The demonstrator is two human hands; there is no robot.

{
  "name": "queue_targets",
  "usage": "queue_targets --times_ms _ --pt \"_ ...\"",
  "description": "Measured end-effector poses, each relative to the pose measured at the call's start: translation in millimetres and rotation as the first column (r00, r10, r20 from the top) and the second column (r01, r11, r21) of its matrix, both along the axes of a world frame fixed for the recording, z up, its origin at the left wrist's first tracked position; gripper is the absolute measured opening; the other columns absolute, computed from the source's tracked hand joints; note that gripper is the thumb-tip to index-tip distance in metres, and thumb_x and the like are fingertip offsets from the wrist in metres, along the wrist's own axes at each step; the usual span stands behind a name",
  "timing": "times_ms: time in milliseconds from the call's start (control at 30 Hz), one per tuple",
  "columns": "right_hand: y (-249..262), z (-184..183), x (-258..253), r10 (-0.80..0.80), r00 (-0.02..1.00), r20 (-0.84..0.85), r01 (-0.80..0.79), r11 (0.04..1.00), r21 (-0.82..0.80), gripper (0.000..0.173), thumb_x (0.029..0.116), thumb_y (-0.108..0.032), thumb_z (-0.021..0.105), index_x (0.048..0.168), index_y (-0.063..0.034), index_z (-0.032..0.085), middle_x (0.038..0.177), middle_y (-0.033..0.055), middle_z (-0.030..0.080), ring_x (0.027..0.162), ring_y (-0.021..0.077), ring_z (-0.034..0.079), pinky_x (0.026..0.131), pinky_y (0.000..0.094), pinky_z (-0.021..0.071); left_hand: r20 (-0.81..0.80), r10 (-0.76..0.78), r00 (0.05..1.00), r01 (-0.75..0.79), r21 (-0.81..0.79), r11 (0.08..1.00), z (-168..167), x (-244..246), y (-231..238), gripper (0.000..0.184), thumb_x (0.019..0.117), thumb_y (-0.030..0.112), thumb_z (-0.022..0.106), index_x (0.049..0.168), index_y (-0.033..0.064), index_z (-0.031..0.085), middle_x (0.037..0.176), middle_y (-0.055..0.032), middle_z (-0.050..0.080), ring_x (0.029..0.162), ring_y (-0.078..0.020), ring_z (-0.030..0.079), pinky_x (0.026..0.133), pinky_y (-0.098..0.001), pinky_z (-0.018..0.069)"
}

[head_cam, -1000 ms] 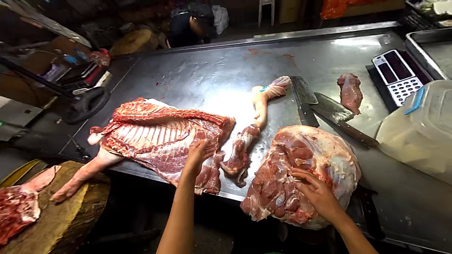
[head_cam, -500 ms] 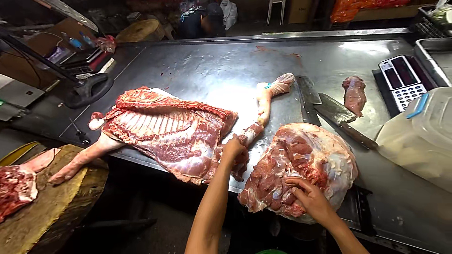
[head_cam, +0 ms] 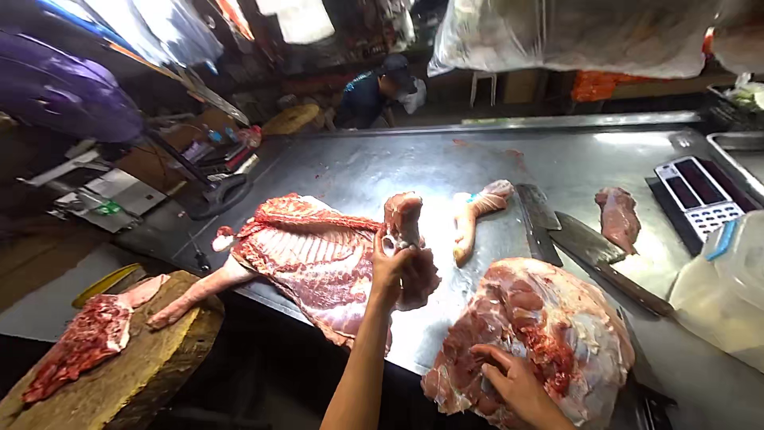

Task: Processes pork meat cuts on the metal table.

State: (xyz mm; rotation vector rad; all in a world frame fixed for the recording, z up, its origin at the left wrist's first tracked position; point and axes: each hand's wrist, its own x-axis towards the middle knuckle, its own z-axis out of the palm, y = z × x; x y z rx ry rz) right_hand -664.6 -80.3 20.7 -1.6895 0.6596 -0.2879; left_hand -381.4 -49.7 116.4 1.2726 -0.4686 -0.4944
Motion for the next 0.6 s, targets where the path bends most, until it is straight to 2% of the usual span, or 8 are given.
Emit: queue_targets --times_ms 133,200,233,300,367,433,500,600 --pt "-4 21 45 -0.062 0.992 0.107 0.042 0.982 0.182 0.062 0.0938 -0.014 0.065 0.150 0.0004 0.043 0.133 0.0162 0.064 0.111 0.0213 0.069 0.094 0.0371 0.0588 0.023 0.159 0.987 -0.155 -0.126 0.980 26 -36 -3 0.098 0.0647 -0.008 0.079 0.150 -0.0016 0.031 0.125 -0.0183 0.060 0.103 -0.0189 0.067 0.083 -0.0335 0.0604" --pt "-7 25 71 -0.156 0.966 0.205 0.020 0.837 0.547 0.075 0.0974 -0.017 0.059 0.161 -0.0087 0.020 0.138 0.0192 0.060 0.110 0.0304 0.070 0.084 0.0451 0.0616 -0.053 0.164 0.985 -0.170 -0.161 0.972 35 -57 -1 0.088 0.0699 -0.008 0.076 0.147 -0.0018 0.034 0.118 -0.0177 0.062 0.096 -0.0189 0.068 0.078 -0.0331 0.0611" --pt "-7 27 81 -0.238 0.934 0.265 -0.019 0.709 0.705 0.068 0.1030 -0.021 0.052 0.162 -0.0160 0.018 0.138 0.0203 0.060 0.110 0.0347 0.070 0.083 0.0500 0.0616 -0.104 0.139 0.985 -0.157 -0.183 0.971 37 -65 1 0.082 0.0744 -0.007 0.075 0.146 -0.0021 0.036 0.116 -0.0178 0.063 0.094 -0.0194 0.068 0.077 -0.0339 0.0613" --pt "-7 40 92 -0.377 0.866 0.327 -0.116 0.485 0.867 0.051 0.1078 -0.032 0.047 0.157 -0.0245 0.035 0.130 0.0180 0.064 0.107 0.0341 0.068 0.084 0.0526 0.0591 -0.152 0.057 0.987 -0.087 -0.204 0.975 40 -77 6 0.069 0.0814 -0.005 0.072 0.142 -0.0026 0.040 0.112 -0.0149 0.064 0.091 -0.0169 0.068 0.078 -0.0326 0.0608" --pt "-6 46 91 -0.384 0.857 0.344 -0.149 0.455 0.878 0.039 0.1102 -0.034 0.041 0.147 -0.0207 0.045 0.117 0.0146 0.068 0.099 0.0285 0.070 0.079 0.0456 0.0601 -0.090 -0.075 0.993 0.056 -0.200 0.978 42 -78 15 0.051 0.0862 -0.002 0.068 0.133 -0.0040 0.047 0.105 -0.0112 0.068 0.088 -0.0147 0.069 0.079 -0.0313 0.0603" --pt "-8 32 85 -0.314 0.852 0.418 -0.223 0.504 0.834 0.039 0.1108 -0.039 0.035 0.134 -0.0152 0.055 0.105 0.0116 0.069 0.086 0.0218 0.070 0.070 0.0360 0.0600 0.079 -0.294 0.952 0.301 -0.096 0.949 47 -69 23 0.055 0.0859 0.000 0.068 0.137 -0.0049 0.048 0.111 -0.0105 0.070 0.094 -0.0158 0.070 0.083 -0.0327 0.0607" --pt "-9 8 76 -0.274 0.849 0.452 -0.279 0.494 0.824 0.038 0.1104 -0.039 0.036 0.134 -0.0148 0.052 0.104 0.0118 0.067 0.083 0.0208 0.068 0.069 0.0349 0.0587 0.229 -0.528 0.818 0.529 0.065 0.846 56 -59 29 0.059 0.0848 -0.002 0.071 0.139 -0.0070 0.049 0.116 -0.0111 0.071 0.101 -0.0169 0.071 0.092 -0.0348 0.0599" --pt "-5 3 57 -0.272 0.876 0.398 -0.238 0.474 0.848 0.042 0.1062 -0.030 0.047 0.147 -0.0196 0.042 0.106 0.0133 0.067 0.082 0.0225 0.068 0.069 0.0374 0.0591 0.299 -0.636 0.711 0.567 0.291 0.771 73 -61 29 0.045 0.0789 -0.005 0.073 0.122 0.0000 0.061 0.103 -0.0011 0.075 0.094 -0.0088 0.072 0.088 -0.0292 0.0611"
